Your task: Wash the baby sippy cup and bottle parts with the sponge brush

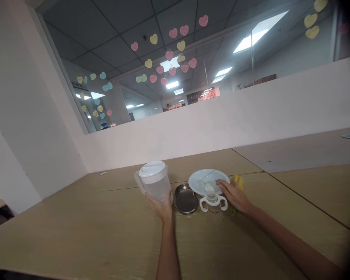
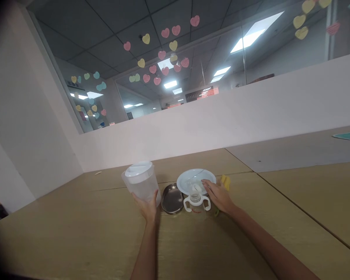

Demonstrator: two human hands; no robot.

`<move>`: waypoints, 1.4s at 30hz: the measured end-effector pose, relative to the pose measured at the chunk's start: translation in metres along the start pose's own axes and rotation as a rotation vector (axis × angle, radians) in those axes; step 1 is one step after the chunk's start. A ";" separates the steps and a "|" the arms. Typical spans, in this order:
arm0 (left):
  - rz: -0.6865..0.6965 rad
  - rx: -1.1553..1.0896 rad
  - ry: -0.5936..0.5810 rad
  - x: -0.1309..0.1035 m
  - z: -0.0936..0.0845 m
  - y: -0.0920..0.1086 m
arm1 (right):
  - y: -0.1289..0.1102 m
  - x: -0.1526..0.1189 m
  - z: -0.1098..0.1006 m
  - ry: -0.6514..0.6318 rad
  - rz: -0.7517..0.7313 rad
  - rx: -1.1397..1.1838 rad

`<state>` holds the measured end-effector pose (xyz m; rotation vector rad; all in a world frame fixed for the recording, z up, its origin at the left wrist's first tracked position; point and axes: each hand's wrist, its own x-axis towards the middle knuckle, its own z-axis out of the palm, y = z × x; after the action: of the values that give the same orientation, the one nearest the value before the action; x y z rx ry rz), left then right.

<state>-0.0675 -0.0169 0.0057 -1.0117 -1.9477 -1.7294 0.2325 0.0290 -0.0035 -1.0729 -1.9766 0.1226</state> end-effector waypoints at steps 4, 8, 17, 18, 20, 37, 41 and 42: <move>0.056 0.021 0.067 -0.002 -0.008 0.008 | -0.005 -0.002 -0.004 0.048 0.039 0.070; 0.218 0.108 0.098 -0.007 -0.016 0.021 | -0.006 -0.002 -0.003 0.018 0.051 0.273; 0.621 0.152 -0.064 -0.020 -0.010 0.030 | -0.018 -0.008 -0.004 0.206 0.036 0.466; 0.645 0.159 -0.094 -0.021 -0.010 0.031 | -0.022 -0.010 -0.004 0.207 0.010 0.416; 0.676 0.168 -0.130 -0.024 -0.011 0.033 | -0.029 -0.014 -0.002 0.196 -0.033 0.312; 0.658 0.172 -0.086 -0.030 -0.009 0.039 | -0.026 -0.020 0.010 0.256 -0.151 0.064; 0.681 0.201 -0.089 -0.031 -0.010 0.040 | -0.025 -0.020 0.010 0.262 -0.197 0.045; 0.683 0.206 -0.091 -0.031 -0.011 0.040 | -0.025 -0.020 0.009 0.257 -0.198 0.041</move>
<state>-0.0206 -0.0355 0.0159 -1.4694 -1.5206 -1.0970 0.2149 0.0020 -0.0107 -0.8169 -1.8264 -0.0778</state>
